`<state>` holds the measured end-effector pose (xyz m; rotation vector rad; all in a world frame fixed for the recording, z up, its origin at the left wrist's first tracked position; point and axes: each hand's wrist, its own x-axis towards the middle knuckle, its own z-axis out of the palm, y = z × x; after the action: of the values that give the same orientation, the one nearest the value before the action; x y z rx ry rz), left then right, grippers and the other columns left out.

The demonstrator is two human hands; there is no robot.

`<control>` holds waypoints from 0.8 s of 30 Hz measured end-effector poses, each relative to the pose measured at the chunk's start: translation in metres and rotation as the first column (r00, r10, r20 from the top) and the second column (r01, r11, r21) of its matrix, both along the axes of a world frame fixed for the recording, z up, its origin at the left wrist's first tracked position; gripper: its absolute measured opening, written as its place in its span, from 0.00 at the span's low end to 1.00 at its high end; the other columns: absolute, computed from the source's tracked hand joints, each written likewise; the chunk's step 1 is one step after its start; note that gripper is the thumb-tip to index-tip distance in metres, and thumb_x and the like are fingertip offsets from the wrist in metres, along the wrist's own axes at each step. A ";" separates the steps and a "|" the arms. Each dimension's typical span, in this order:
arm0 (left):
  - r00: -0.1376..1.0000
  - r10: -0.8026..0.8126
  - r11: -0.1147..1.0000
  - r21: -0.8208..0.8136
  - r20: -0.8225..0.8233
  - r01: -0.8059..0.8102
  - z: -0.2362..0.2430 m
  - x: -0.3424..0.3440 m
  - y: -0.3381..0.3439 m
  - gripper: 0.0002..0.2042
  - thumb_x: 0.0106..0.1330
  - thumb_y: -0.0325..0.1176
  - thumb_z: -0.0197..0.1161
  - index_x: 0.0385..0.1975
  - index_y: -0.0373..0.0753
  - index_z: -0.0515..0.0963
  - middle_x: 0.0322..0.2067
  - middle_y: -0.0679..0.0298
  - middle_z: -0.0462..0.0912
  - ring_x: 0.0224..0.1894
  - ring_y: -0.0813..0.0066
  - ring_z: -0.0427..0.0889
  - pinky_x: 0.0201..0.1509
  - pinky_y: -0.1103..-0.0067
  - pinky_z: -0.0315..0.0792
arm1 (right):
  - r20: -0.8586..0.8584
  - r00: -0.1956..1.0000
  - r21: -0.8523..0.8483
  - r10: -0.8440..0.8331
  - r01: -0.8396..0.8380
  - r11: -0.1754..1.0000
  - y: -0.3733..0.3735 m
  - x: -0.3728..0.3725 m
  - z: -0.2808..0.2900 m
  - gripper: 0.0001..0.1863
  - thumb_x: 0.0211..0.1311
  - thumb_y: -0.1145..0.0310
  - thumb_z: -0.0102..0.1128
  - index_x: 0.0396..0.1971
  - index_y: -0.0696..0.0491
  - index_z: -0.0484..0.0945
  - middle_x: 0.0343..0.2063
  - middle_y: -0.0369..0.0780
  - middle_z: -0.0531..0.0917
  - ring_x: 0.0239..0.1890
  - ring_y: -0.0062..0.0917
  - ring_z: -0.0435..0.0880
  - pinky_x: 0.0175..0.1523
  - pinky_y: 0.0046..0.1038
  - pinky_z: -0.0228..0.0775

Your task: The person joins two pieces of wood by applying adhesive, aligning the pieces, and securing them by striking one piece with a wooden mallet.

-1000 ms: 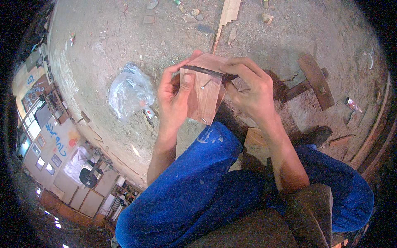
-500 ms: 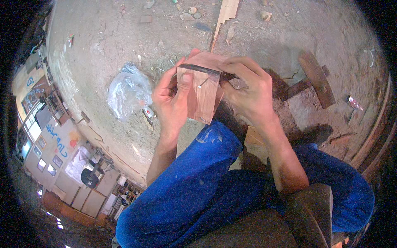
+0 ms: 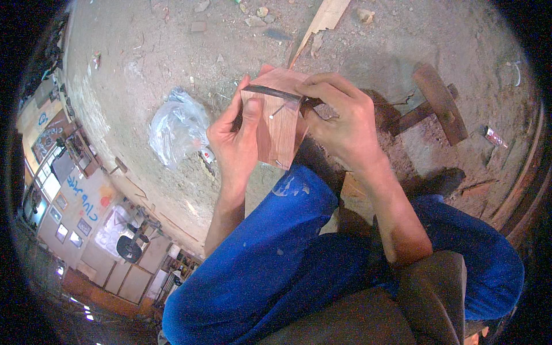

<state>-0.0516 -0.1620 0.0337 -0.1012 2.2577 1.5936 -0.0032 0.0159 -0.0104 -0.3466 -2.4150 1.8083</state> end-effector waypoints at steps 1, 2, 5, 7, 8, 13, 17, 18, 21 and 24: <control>1.000 -0.003 1.000 -0.019 -0.001 0.002 0.001 0.000 0.000 0.22 0.74 0.32 0.64 0.65 0.29 0.73 0.59 0.56 0.82 0.58 0.76 0.79 0.64 0.77 0.73 | 0.001 1.000 -0.001 -0.001 0.001 1.000 0.001 -0.001 0.001 0.19 0.43 0.86 0.71 0.39 0.56 0.87 0.41 0.43 0.87 0.45 0.32 0.89 0.52 0.28 0.80; 1.000 -0.002 1.000 -0.019 0.000 0.002 0.001 -0.001 0.001 0.22 0.74 0.32 0.64 0.65 0.29 0.73 0.59 0.56 0.82 0.58 0.76 0.79 0.64 0.77 0.73 | 0.011 1.000 -0.002 0.008 -0.008 1.000 0.002 -0.001 0.002 0.19 0.43 0.86 0.71 0.39 0.56 0.87 0.41 0.43 0.87 0.45 0.32 0.89 0.52 0.28 0.80; 0.994 -0.059 0.995 -0.088 -0.091 0.051 0.002 -0.004 0.001 0.23 0.74 0.33 0.64 0.65 0.30 0.74 0.57 0.57 0.84 0.55 0.78 0.81 0.60 0.78 0.75 | 0.023 1.000 -0.013 0.014 -0.014 1.000 0.001 -0.001 0.001 0.19 0.43 0.86 0.70 0.39 0.56 0.87 0.42 0.42 0.88 0.45 0.32 0.89 0.52 0.28 0.80; 0.985 -0.115 0.985 -0.140 -0.130 0.097 0.002 -0.006 0.000 0.22 0.73 0.33 0.65 0.64 0.31 0.74 0.55 0.56 0.85 0.54 0.79 0.82 0.58 0.78 0.76 | 0.026 1.000 -0.022 0.011 -0.011 1.000 0.000 -0.001 0.001 0.19 0.43 0.86 0.71 0.39 0.56 0.87 0.42 0.42 0.88 0.45 0.32 0.89 0.52 0.28 0.80; 0.985 -0.115 0.985 -0.141 -0.130 0.097 0.002 -0.007 -0.001 0.22 0.73 0.33 0.65 0.64 0.31 0.74 0.55 0.56 0.85 0.54 0.79 0.82 0.58 0.78 0.76 | 0.011 1.000 -0.021 0.009 -0.009 1.000 0.000 -0.001 0.001 0.17 0.45 0.84 0.69 0.38 0.57 0.86 0.41 0.43 0.87 0.45 0.34 0.89 0.51 0.30 0.81; 0.991 -0.101 0.988 -0.123 -0.091 0.090 0.002 -0.006 -0.001 0.22 0.73 0.32 0.65 0.64 0.32 0.75 0.55 0.55 0.85 0.54 0.78 0.82 0.58 0.78 0.76 | -0.013 1.000 -0.013 0.008 -0.008 1.000 0.000 0.000 -0.001 0.15 0.47 0.83 0.69 0.39 0.59 0.85 0.42 0.44 0.87 0.45 0.36 0.89 0.51 0.31 0.81; 0.994 -0.063 0.996 -0.071 -0.094 0.057 -0.004 -0.004 -0.002 0.21 0.73 0.32 0.65 0.63 0.32 0.76 0.55 0.55 0.85 0.55 0.77 0.82 0.59 0.77 0.76 | 0.015 0.995 -0.095 0.103 -0.101 0.990 0.009 -0.002 0.008 0.20 0.47 0.84 0.68 0.44 0.58 0.86 0.47 0.45 0.86 0.49 0.33 0.88 0.54 0.30 0.80; 0.996 -0.047 0.997 -0.058 -0.075 0.043 -0.003 -0.004 -0.002 0.21 0.73 0.32 0.65 0.63 0.32 0.76 0.55 0.55 0.85 0.55 0.77 0.82 0.60 0.77 0.75 | 0.014 0.988 -0.106 0.154 -0.151 0.983 0.013 -0.003 0.009 0.20 0.49 0.81 0.68 0.46 0.59 0.85 0.49 0.47 0.85 0.50 0.35 0.87 0.55 0.31 0.80; 0.998 -0.026 0.999 -0.038 -0.056 0.024 -0.005 -0.003 -0.004 0.21 0.73 0.33 0.65 0.62 0.32 0.76 0.56 0.54 0.84 0.57 0.76 0.81 0.61 0.76 0.75 | -0.053 0.964 -0.135 0.259 -0.264 0.955 0.023 -0.003 0.006 0.21 0.54 0.76 0.67 0.51 0.59 0.84 0.52 0.48 0.84 0.53 0.36 0.86 0.58 0.33 0.77; 0.997 -0.008 1.000 -0.004 -0.072 0.007 -0.012 -0.002 -0.004 0.21 0.72 0.34 0.66 0.62 0.32 0.77 0.55 0.55 0.85 0.54 0.78 0.82 0.58 0.77 0.76 | -0.040 0.977 -0.260 0.208 -0.212 0.942 0.021 -0.002 0.006 0.21 0.54 0.71 0.70 0.50 0.59 0.85 0.49 0.50 0.86 0.49 0.39 0.88 0.57 0.35 0.78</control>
<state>-0.0535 -0.1662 0.0216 -0.0367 2.3123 1.6141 -0.0056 0.0365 -0.0044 -0.0989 -2.2802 2.2226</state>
